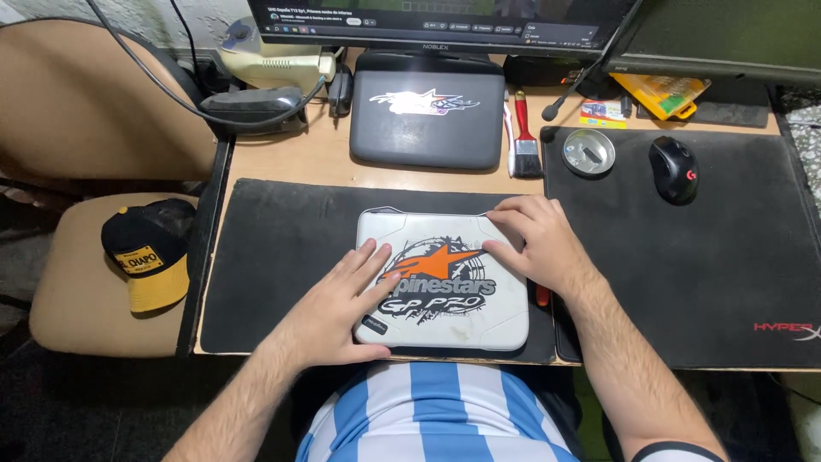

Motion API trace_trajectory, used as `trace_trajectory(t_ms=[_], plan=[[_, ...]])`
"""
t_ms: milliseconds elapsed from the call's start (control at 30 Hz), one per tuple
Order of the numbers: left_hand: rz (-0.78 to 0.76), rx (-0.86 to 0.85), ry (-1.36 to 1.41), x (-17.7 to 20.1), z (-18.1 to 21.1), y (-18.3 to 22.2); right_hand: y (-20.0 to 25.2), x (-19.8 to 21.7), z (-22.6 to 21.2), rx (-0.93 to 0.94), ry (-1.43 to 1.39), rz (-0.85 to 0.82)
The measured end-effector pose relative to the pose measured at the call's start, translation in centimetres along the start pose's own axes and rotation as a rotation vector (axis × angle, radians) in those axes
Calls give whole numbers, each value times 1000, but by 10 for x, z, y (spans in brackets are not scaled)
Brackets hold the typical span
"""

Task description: The person is disassembling a small white netbook by removing the battery and then using a screwdriver to remove screws from the bottom panel.

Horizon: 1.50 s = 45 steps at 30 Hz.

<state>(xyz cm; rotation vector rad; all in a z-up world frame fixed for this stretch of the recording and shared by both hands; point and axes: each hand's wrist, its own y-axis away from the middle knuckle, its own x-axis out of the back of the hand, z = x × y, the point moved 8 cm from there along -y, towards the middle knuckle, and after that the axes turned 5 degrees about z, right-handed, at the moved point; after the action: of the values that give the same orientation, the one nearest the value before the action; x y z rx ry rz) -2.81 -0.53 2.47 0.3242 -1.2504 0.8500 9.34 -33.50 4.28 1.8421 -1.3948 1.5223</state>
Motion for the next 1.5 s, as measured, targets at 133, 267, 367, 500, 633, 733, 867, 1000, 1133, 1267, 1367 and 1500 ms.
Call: trace_trajectory(t_ms=[133, 267, 367, 500, 633, 733, 867, 1000, 1133, 1267, 1367, 1500], plan=[[82, -73, -21, 16, -11, 4, 22, 15, -15, 47, -10, 30], [256, -263, -115, 27, -13, -1, 39, 17, -6, -35, -116, 19], [372, -405, -219, 19, -11, 1, 48, 14, 2, -135, -188, 7], [470, -491, -244, 15, -11, 2, 41, 18, 16, -100, -277, -10], [554, -366, -81, 30, -23, -20, 39, 10, 34, -111, -366, -68], [657, -193, 118, 19, -63, -40, 39, 3, 32, -61, -546, -62], [691, 137, 397, 39, -97, -91, 49, -13, 65, -133, -585, 14], [724, 413, 667, 1, -170, -116, 30, -7, 72, -341, -521, 25], [680, 540, 788, 6, -157, -130, 8, -21, 120, -301, -383, -11], [623, 566, 870, -21, -173, -124, -29, 1, 89, -379, -414, -175], [618, 582, 875, -10, -162, -116, -35, -5, 92, -362, -492, -206], [591, 582, 978, -3, -151, -109, -26, -22, 109, -373, -591, -189]])
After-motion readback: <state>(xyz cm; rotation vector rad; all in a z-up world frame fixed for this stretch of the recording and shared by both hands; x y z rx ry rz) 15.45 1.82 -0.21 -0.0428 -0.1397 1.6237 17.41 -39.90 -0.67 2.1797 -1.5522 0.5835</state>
